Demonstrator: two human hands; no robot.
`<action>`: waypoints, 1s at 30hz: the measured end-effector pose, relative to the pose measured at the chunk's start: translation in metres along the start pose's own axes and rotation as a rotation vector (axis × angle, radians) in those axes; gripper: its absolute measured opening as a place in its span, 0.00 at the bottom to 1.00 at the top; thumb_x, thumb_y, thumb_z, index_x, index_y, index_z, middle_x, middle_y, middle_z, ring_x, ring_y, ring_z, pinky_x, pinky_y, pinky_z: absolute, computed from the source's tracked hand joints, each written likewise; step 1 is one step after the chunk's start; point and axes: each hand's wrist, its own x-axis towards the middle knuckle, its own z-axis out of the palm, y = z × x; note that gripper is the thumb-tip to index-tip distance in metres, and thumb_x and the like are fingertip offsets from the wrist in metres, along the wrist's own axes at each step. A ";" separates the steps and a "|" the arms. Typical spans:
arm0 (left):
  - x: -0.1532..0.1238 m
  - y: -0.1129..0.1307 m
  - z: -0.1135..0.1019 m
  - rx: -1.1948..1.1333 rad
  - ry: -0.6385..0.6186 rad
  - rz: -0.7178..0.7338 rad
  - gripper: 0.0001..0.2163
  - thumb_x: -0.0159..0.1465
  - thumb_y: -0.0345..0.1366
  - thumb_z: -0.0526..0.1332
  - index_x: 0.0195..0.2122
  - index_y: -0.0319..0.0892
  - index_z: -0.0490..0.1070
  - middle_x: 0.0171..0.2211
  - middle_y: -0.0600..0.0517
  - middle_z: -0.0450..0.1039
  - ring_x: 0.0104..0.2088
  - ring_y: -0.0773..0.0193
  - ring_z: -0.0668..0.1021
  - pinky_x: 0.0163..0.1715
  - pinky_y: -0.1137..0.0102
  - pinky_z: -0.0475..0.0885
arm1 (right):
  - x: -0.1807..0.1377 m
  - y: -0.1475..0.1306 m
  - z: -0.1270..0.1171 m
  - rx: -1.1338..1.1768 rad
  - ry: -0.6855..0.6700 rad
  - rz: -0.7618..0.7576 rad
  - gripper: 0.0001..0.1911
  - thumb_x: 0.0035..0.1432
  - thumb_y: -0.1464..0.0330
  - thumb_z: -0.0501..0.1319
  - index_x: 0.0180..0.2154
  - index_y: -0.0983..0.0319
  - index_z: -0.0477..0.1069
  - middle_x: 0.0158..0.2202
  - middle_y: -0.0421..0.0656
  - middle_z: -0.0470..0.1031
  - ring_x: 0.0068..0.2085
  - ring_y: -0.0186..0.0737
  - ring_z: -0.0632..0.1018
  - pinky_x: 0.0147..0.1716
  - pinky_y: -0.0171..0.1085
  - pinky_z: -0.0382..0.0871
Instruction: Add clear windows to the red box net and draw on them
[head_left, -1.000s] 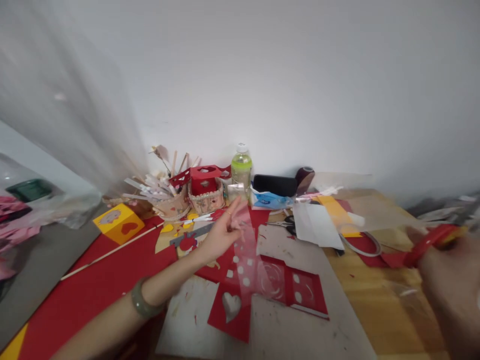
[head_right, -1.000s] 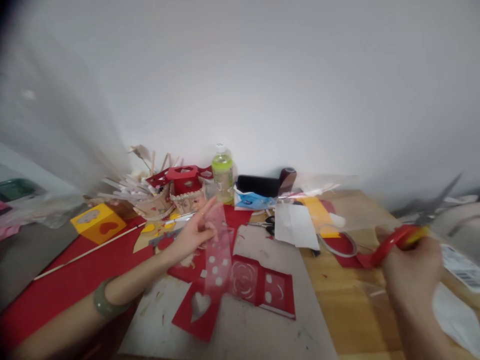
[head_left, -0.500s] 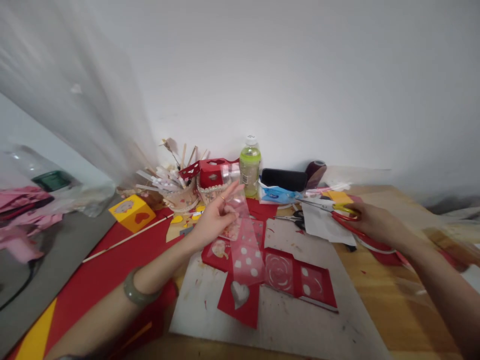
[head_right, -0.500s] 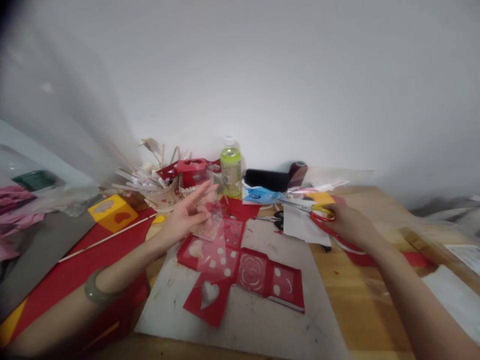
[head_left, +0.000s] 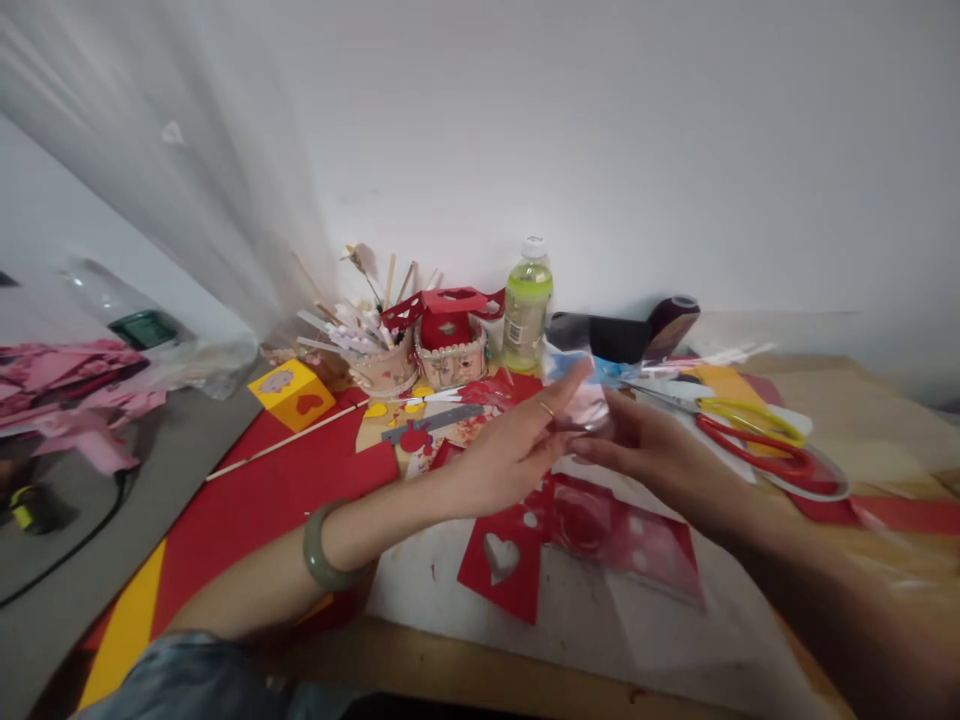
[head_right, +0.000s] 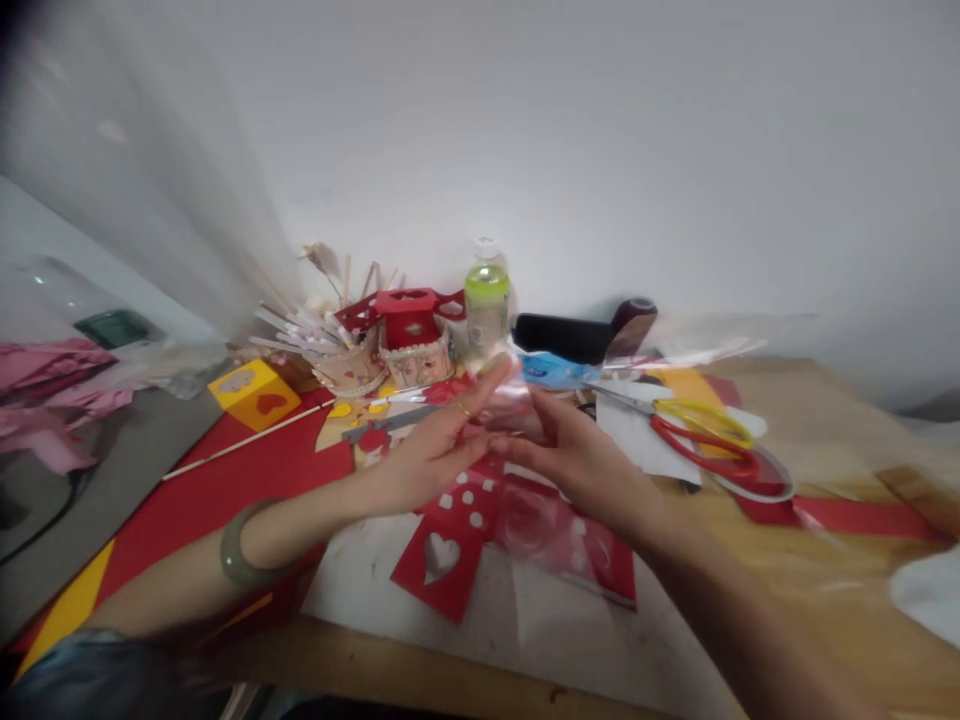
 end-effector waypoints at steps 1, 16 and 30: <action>-0.002 0.000 0.001 -0.023 0.010 -0.015 0.28 0.64 0.26 0.51 0.65 0.49 0.49 0.64 0.50 0.51 0.61 0.56 0.61 0.58 0.57 0.59 | 0.000 -0.001 0.007 0.071 -0.004 0.009 0.24 0.56 0.60 0.59 0.53 0.62 0.65 0.45 0.48 0.78 0.43 0.45 0.80 0.40 0.42 0.76; -0.099 -0.014 -0.006 0.505 -0.026 0.156 0.08 0.65 0.29 0.56 0.37 0.41 0.76 0.36 0.48 0.75 0.37 0.63 0.75 0.37 0.68 0.72 | -0.061 0.017 0.040 -1.290 0.056 -0.815 0.21 0.59 0.80 0.46 0.51 0.70 0.67 0.51 0.56 0.74 0.52 0.51 0.74 0.42 0.48 0.75; -0.151 -0.015 0.009 1.039 -0.220 0.297 0.14 0.68 0.27 0.46 0.41 0.32 0.72 0.39 0.44 0.75 0.40 0.59 0.77 0.30 0.72 0.76 | -0.013 0.049 0.041 -1.311 -0.298 -0.991 0.18 0.63 0.76 0.47 0.47 0.66 0.72 0.50 0.48 0.75 0.50 0.45 0.75 0.47 0.45 0.71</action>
